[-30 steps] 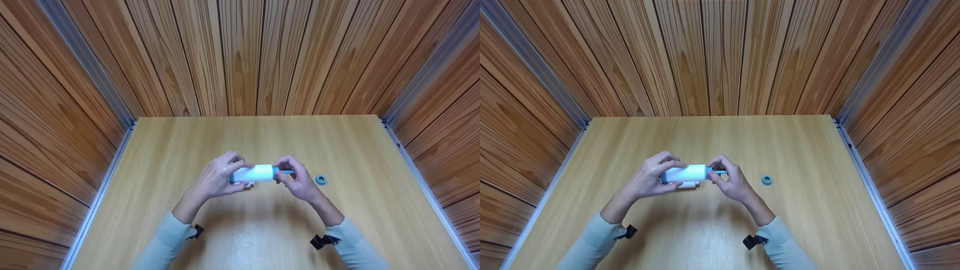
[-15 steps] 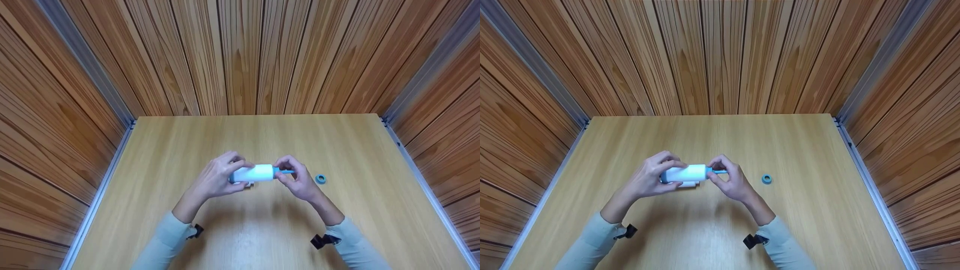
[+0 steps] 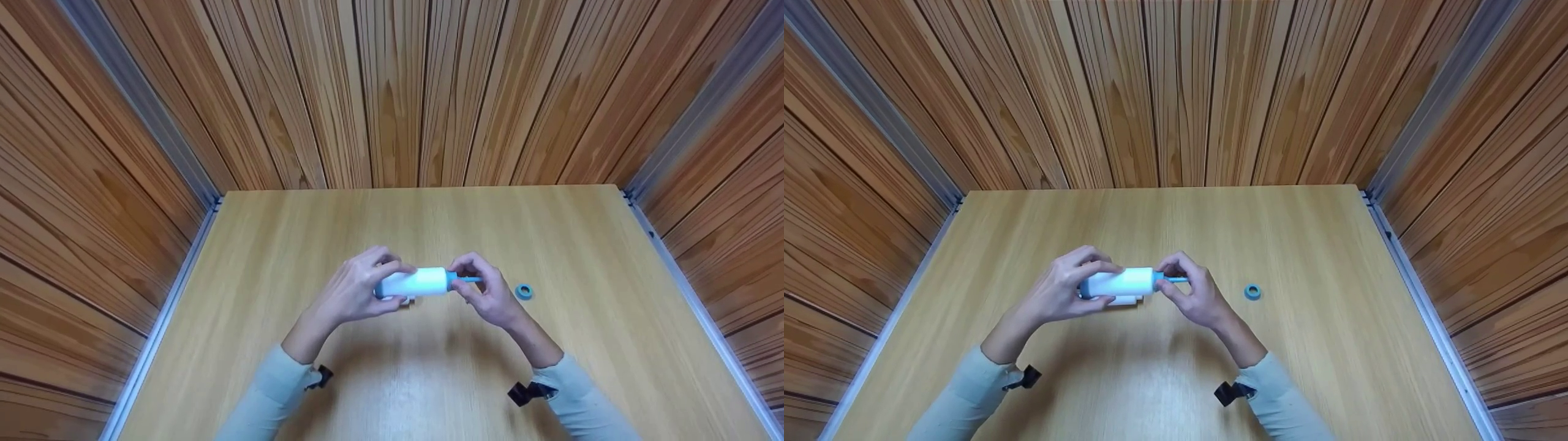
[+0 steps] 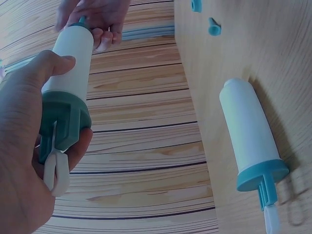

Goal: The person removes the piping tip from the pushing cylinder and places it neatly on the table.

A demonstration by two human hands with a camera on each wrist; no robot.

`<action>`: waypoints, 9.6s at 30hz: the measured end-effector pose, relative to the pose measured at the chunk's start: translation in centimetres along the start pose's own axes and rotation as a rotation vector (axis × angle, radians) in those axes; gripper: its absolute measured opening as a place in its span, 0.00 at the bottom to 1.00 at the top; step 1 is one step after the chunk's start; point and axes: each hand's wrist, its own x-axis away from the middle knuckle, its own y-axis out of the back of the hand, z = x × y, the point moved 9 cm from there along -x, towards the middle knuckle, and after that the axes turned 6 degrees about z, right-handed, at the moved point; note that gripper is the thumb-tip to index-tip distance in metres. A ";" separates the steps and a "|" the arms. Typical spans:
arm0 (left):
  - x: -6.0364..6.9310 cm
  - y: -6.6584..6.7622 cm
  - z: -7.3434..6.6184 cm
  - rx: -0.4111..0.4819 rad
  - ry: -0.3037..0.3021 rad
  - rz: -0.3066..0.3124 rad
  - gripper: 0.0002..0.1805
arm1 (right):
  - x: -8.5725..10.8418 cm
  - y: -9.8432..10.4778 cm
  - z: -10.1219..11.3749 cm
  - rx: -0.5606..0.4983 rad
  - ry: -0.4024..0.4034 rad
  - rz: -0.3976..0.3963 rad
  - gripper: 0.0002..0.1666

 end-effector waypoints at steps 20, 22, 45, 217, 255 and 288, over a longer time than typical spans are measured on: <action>0.0 -0.1 0.0 -0.016 -0.005 -0.003 0.24 | -0.1 0.1 0.2 -0.016 0.044 0.001 0.14; 0.0 -0.1 0.0 -0.020 -0.009 -0.007 0.24 | -0.1 0.1 0.3 -0.031 0.056 0.008 0.15; 0.0 0.0 -0.2 -0.030 -0.029 -0.012 0.25 | -0.2 -0.1 -0.1 -0.024 0.008 0.021 0.16; 0.6 0.3 -0.5 -0.004 -0.052 -0.046 0.27 | 0.0 0.1 0.9 -0.022 0.132 0.031 0.20; 3.9 -1.5 2.4 0.026 0.008 -0.052 0.25 | 0.2 0.8 1.1 -0.068 0.192 0.046 0.20; 7.6 -7.1 4.7 -0.095 0.161 0.238 0.29 | 0.2 0.7 1.0 -0.074 0.188 0.056 0.20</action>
